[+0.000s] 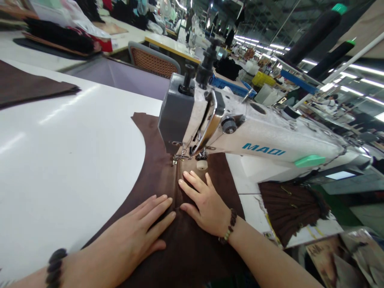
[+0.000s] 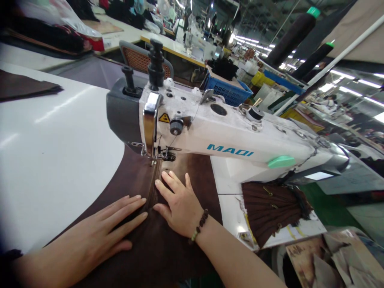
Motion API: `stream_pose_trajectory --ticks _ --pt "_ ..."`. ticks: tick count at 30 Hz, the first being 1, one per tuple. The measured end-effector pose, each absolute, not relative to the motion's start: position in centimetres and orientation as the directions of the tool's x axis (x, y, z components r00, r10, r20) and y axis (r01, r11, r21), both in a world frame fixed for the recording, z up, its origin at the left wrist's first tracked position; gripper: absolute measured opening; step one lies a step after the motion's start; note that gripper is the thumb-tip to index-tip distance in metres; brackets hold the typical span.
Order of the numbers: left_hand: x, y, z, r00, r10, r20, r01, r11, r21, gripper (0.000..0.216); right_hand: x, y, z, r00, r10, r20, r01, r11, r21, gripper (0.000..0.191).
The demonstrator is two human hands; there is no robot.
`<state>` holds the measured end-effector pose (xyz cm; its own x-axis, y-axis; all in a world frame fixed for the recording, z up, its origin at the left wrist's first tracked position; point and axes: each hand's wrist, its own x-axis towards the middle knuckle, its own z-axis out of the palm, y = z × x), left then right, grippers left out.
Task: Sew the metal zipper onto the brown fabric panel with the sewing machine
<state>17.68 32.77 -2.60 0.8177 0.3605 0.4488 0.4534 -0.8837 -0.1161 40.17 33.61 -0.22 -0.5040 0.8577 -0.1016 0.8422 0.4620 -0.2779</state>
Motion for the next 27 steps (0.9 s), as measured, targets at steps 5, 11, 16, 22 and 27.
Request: stream_pose_trajectory --ticks 5,11,16,22,27 --pt "17.7 33.0 -2.7 0.805 0.38 0.457 0.473 -0.875 -0.106 0.041 40.3 33.8 -0.2 -0.504 0.859 -0.091 0.842 0.465 -0.273 0.052" --pt "17.7 33.6 -2.9 0.785 0.409 0.466 0.5 -0.861 -0.087 0.044 40.3 34.7 -0.3 -0.502 0.861 -0.085 0.845 0.466 -0.263 0.052" --pt "17.6 34.6 -2.9 0.81 0.436 0.393 0.476 -0.88 -0.003 0.04 40.4 35.8 -0.4 -0.499 0.865 -0.053 0.843 0.471 -0.258 0.051" --pt "17.7 36.2 -3.0 0.834 0.436 0.339 0.457 -0.889 0.019 0.039 40.7 37.5 -0.4 -0.517 0.856 0.005 0.822 0.497 -0.278 0.048" --pt "18.0 37.5 -2.9 0.83 0.433 0.35 0.455 -0.89 0.024 0.039 40.8 38.9 -0.4 -0.511 0.859 0.043 0.824 0.503 -0.259 0.045"
